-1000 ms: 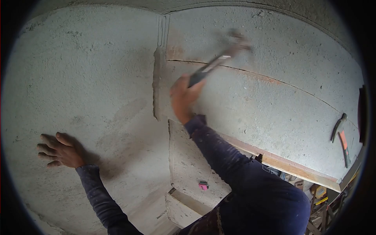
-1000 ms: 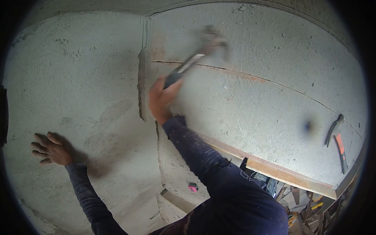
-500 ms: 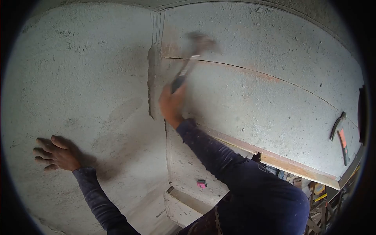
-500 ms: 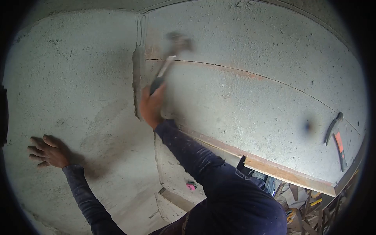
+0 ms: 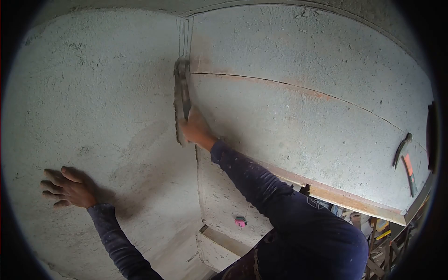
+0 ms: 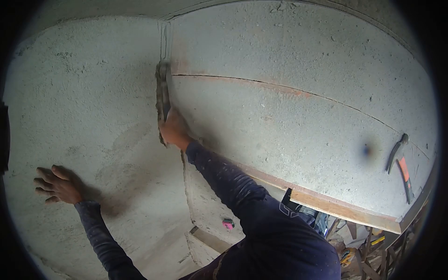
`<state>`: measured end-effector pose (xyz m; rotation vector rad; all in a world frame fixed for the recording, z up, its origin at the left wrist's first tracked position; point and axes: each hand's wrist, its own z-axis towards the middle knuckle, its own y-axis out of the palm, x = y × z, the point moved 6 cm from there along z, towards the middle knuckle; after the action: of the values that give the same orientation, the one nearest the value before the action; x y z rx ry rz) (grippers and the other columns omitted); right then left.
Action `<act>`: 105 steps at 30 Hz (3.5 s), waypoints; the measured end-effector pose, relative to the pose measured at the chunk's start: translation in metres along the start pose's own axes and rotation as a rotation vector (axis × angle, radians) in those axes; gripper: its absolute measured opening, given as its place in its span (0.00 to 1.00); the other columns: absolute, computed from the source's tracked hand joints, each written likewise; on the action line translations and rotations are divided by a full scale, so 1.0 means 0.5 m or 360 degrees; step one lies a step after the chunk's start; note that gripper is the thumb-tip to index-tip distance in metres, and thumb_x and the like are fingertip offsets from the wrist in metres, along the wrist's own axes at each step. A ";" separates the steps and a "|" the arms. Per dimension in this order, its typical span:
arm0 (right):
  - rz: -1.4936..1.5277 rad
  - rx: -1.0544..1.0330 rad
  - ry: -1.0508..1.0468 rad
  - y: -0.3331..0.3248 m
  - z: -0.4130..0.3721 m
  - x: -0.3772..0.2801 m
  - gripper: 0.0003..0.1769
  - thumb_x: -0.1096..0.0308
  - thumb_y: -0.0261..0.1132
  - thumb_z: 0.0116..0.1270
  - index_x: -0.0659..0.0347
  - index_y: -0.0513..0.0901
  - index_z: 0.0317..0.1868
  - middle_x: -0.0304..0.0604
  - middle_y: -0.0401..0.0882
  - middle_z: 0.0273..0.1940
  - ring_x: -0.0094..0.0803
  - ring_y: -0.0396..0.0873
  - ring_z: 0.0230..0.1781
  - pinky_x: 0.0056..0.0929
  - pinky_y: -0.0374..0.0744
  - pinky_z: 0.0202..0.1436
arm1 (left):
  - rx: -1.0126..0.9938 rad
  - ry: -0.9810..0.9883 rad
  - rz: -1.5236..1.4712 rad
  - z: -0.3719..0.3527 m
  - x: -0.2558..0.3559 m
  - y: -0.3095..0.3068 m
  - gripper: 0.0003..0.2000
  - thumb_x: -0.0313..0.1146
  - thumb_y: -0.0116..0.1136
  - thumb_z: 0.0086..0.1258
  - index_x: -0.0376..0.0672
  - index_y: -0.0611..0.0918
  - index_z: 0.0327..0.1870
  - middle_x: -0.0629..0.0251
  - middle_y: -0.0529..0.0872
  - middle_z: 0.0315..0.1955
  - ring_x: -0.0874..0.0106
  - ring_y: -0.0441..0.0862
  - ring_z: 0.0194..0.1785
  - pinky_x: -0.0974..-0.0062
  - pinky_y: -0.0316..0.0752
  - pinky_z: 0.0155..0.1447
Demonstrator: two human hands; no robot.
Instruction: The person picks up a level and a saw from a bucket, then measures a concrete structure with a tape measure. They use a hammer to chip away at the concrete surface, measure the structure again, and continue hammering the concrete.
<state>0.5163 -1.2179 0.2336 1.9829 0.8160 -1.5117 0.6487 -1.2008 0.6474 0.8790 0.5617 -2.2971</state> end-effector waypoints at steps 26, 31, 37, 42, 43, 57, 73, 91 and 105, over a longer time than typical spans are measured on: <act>0.1724 0.0448 0.0121 -0.252 0.242 -0.150 0.12 0.71 0.58 0.73 0.58 0.63 0.48 0.38 0.72 0.28 0.26 0.75 0.21 0.29 0.79 0.22 | 0.0010 0.0037 0.0021 -0.001 -0.005 0.005 0.38 0.69 0.26 0.77 0.58 0.55 0.82 0.52 0.48 0.81 0.46 0.38 0.83 0.28 0.29 0.76; 0.0391 -0.1193 0.0733 0.019 0.051 -0.011 0.09 0.70 0.58 0.71 0.60 0.66 0.46 0.36 0.70 0.25 0.24 0.70 0.17 0.29 0.73 0.19 | 0.0024 0.0021 0.0011 0.010 -0.011 0.006 0.37 0.69 0.25 0.77 0.58 0.55 0.81 0.52 0.46 0.81 0.47 0.36 0.83 0.28 0.30 0.77; 0.0957 -0.0623 0.0631 -0.246 0.145 -0.157 0.14 0.67 0.60 0.72 0.62 0.67 0.51 0.38 0.72 0.26 0.27 0.76 0.22 0.30 0.77 0.20 | -0.0050 -0.0008 0.0039 0.000 -0.002 -0.004 0.37 0.69 0.25 0.77 0.58 0.54 0.81 0.51 0.47 0.81 0.48 0.36 0.84 0.30 0.29 0.77; 0.1721 0.0785 0.0034 -0.237 0.242 -0.155 0.09 0.71 0.58 0.71 0.60 0.67 0.47 0.38 0.74 0.30 0.21 0.70 0.18 0.29 0.73 0.17 | 0.0003 0.0034 0.0001 0.001 0.000 0.002 0.38 0.70 0.24 0.76 0.60 0.55 0.81 0.51 0.47 0.81 0.46 0.37 0.83 0.27 0.29 0.76; 0.0903 0.0743 -0.0113 -0.132 0.184 -0.087 0.09 0.71 0.58 0.71 0.60 0.68 0.48 0.39 0.74 0.30 0.22 0.70 0.19 0.29 0.74 0.17 | -0.0006 0.0027 0.0017 -0.003 -0.009 0.000 0.38 0.70 0.24 0.76 0.60 0.55 0.81 0.51 0.47 0.81 0.46 0.37 0.83 0.27 0.29 0.76; 0.1730 0.0614 -0.0365 -0.292 0.276 -0.187 0.08 0.70 0.58 0.75 0.58 0.65 0.43 0.37 0.69 0.22 0.22 0.69 0.17 0.26 0.74 0.19 | 0.0063 0.0065 0.0001 0.004 -0.003 0.006 0.36 0.68 0.25 0.78 0.59 0.58 0.80 0.52 0.50 0.81 0.46 0.36 0.83 0.27 0.30 0.76; 0.1608 0.0540 -0.0408 -0.267 0.274 -0.216 0.08 0.69 0.55 0.76 0.60 0.64 0.48 0.40 0.71 0.25 0.24 0.72 0.18 0.26 0.76 0.19 | 0.0096 0.0097 -0.0013 0.000 0.000 -0.002 0.35 0.67 0.26 0.78 0.59 0.56 0.81 0.53 0.50 0.81 0.46 0.37 0.83 0.29 0.29 0.77; 0.0857 0.1025 0.0142 -0.149 0.187 -0.103 0.20 0.62 0.58 0.76 0.74 0.72 0.55 0.46 0.79 0.38 0.31 0.79 0.28 0.27 0.79 0.29 | 0.0119 0.0120 -0.0026 -0.002 -0.013 0.010 0.34 0.66 0.28 0.78 0.62 0.56 0.81 0.53 0.49 0.81 0.45 0.36 0.83 0.24 0.29 0.75; 0.1549 0.0625 -0.0645 -0.356 0.284 -0.277 0.10 0.66 0.58 0.76 0.63 0.69 0.41 0.34 0.69 0.24 0.21 0.68 0.17 0.23 0.74 0.20 | 0.0124 0.0091 -0.0069 0.001 -0.002 0.003 0.34 0.66 0.28 0.78 0.61 0.57 0.81 0.54 0.49 0.81 0.45 0.35 0.83 0.26 0.28 0.76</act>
<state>0.2660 -1.2172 0.3254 1.7679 -0.5973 -1.3929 0.6498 -1.2016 0.6482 0.9811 0.5234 -2.3530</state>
